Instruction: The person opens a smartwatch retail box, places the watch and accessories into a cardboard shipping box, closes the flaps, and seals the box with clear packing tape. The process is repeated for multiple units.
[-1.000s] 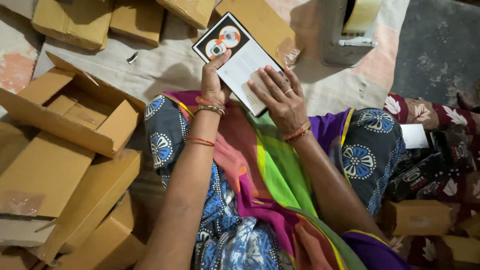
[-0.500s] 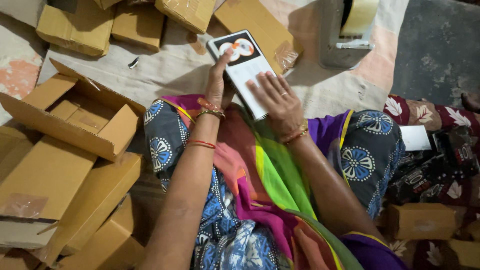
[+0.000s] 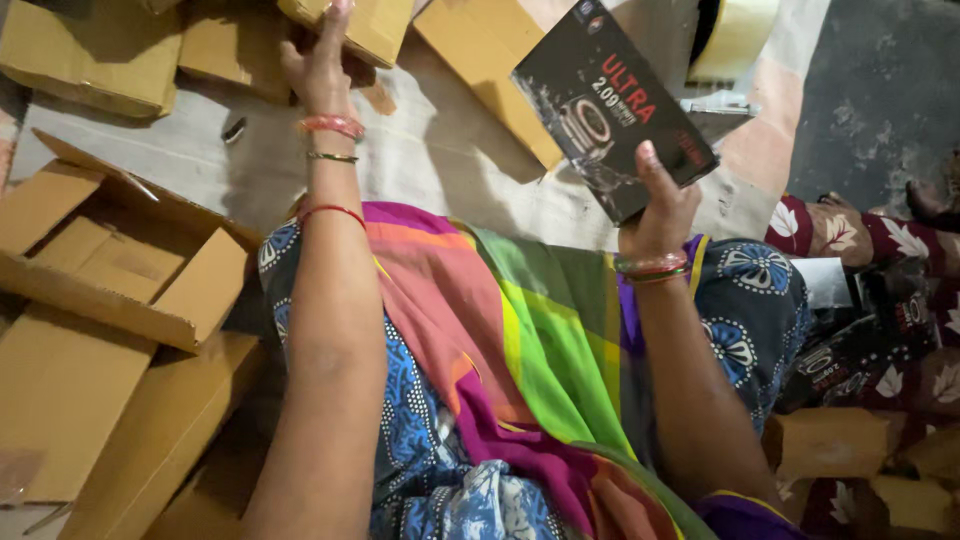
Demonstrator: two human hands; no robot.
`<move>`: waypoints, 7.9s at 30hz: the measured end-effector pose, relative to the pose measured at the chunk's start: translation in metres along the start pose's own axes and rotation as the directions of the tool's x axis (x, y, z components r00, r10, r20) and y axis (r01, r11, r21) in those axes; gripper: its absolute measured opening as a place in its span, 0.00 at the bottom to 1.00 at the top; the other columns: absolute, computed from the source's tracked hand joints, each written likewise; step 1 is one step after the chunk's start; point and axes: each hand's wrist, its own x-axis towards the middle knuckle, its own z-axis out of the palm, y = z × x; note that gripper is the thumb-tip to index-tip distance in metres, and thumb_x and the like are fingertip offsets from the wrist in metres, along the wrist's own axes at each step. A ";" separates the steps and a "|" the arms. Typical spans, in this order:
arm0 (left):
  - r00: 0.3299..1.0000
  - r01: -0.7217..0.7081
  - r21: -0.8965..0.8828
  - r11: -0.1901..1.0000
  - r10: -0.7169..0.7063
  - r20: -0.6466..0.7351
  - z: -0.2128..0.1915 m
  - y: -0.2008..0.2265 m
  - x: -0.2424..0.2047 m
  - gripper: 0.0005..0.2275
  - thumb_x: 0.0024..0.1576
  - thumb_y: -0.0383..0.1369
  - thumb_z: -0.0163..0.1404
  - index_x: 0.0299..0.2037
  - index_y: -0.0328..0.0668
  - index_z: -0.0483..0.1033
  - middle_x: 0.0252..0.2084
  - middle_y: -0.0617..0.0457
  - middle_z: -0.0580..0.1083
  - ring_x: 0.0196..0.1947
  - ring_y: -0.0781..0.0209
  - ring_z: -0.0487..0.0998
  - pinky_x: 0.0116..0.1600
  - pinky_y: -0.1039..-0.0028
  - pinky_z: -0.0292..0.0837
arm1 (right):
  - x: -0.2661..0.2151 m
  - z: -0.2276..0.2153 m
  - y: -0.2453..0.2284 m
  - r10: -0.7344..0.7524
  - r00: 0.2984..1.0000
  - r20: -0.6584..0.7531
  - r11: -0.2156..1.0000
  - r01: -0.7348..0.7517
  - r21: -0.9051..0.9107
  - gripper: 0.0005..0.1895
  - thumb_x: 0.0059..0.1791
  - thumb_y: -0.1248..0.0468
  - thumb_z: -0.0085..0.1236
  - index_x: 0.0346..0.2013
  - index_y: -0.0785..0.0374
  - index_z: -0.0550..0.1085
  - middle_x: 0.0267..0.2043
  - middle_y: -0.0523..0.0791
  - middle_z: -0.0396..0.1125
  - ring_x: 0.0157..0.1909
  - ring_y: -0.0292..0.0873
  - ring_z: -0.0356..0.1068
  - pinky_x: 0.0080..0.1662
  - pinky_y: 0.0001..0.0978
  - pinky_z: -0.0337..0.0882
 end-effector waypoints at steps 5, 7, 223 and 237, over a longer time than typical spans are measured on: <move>0.987 -0.125 -0.027 0.992 0.127 0.097 -0.014 -0.015 0.021 0.22 0.53 0.32 0.71 0.47 0.20 0.74 0.47 0.41 0.77 0.43 0.55 0.77 0.50 0.61 0.79 | 0.012 0.003 -0.006 0.055 0.998 -0.002 0.995 -0.055 0.089 0.20 0.52 0.69 0.62 0.57 0.70 0.71 0.53 0.51 0.72 0.51 0.48 0.76 0.56 0.43 0.78; 0.996 0.074 -0.301 0.951 -0.053 0.078 -0.016 -0.011 0.025 0.19 0.53 0.36 0.66 0.45 0.26 0.76 0.43 0.44 0.78 0.41 0.53 0.79 0.47 0.59 0.79 | 0.016 0.005 -0.004 0.041 0.999 0.008 0.995 -0.041 0.085 0.19 0.53 0.69 0.62 0.58 0.72 0.71 0.53 0.51 0.72 0.52 0.49 0.75 0.57 0.43 0.78; 0.889 0.104 0.266 0.958 -0.209 0.406 0.028 0.115 -0.116 0.11 0.59 0.29 0.58 0.47 0.28 0.80 0.44 0.49 0.79 0.42 0.64 0.79 0.49 0.75 0.76 | 0.018 -0.012 -0.016 0.034 0.855 0.518 0.613 0.392 -0.686 0.50 0.47 0.69 0.55 0.81 0.59 0.45 0.79 0.47 0.57 0.57 0.40 0.67 0.60 0.29 0.75; 0.998 0.023 0.048 0.999 -0.026 0.060 -0.022 0.076 -0.076 0.13 0.63 0.30 0.44 0.41 0.29 0.82 0.39 0.47 0.79 0.40 0.58 0.79 0.46 0.68 0.77 | 0.020 -0.015 -0.001 0.012 0.999 0.047 0.954 0.003 -0.298 0.41 0.54 0.55 0.56 0.77 0.54 0.50 0.72 0.53 0.60 0.49 0.46 0.75 0.47 0.33 0.78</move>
